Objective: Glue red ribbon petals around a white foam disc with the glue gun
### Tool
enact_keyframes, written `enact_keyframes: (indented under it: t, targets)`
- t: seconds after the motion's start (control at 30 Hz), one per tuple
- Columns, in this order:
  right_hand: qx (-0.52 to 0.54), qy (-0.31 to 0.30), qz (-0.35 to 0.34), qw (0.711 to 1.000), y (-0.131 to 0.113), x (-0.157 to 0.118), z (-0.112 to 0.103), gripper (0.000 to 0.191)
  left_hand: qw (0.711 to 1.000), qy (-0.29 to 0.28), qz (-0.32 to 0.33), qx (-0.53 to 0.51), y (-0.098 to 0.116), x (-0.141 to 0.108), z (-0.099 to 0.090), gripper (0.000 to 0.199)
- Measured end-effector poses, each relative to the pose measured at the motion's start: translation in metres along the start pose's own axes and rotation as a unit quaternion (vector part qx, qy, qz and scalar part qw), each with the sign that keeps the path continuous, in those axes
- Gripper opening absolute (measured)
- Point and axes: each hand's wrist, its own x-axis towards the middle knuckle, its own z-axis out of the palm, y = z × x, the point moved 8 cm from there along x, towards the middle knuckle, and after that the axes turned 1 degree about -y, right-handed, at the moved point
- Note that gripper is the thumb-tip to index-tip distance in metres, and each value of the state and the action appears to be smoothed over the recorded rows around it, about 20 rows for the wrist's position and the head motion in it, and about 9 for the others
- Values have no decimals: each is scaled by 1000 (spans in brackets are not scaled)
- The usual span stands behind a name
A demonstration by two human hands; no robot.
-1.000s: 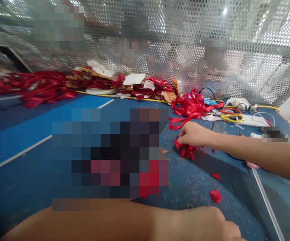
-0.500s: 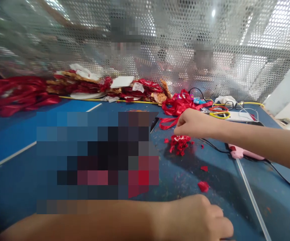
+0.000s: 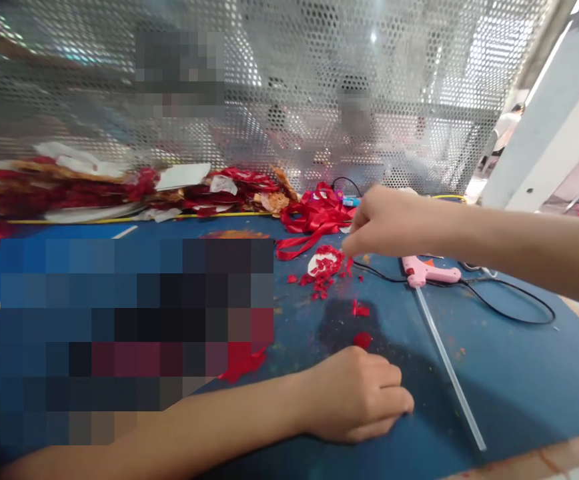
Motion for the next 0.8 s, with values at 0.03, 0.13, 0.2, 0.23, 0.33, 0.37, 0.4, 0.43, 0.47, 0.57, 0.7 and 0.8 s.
enact_keyframes:
  t: [0.03,0.13,0.2,0.23,0.33,0.37,0.4,0.43,0.47,0.57,0.7,0.8]
  targets:
    - [-6,-9,16,1000,6,-2,5,24,1000,2,2,2,0,0,0,14]
    - [-2,-36,38,999,15,-4,21,18,999,14,2,33,1,-1,-1,11]
    - [9,-38,30,999,14,-4,24,16,998,23,2,64,2,-2,-3,10]
    - [10,-31,29,999,13,-3,22,16,996,30,3,79,3,-3,-5,10]
    - [0,-2,37,999,11,-1,10,17,986,91,6,137,4,-7,-18,15]
    - [-4,8,42,999,10,-1,5,17,980,117,1,160,4,-9,-23,19]
    - [-6,17,45,999,10,0,2,17,975,136,-10,178,3,-10,-28,24]
    - [-6,25,45,999,10,2,-2,17,971,144,-28,187,0,-11,-31,31]
    - [-6,32,44,998,10,3,-4,17,971,142,-51,188,-4,-11,-32,38]
    - [-16,43,42,998,8,4,-7,19,974,106,-126,154,-21,-10,-27,62]
    - [-22,31,49,998,0,-2,-4,18,975,77,-174,115,-34,-11,-16,79]
    - [-21,1,39,999,-10,-9,3,17,972,79,-194,109,-39,-13,-14,82]
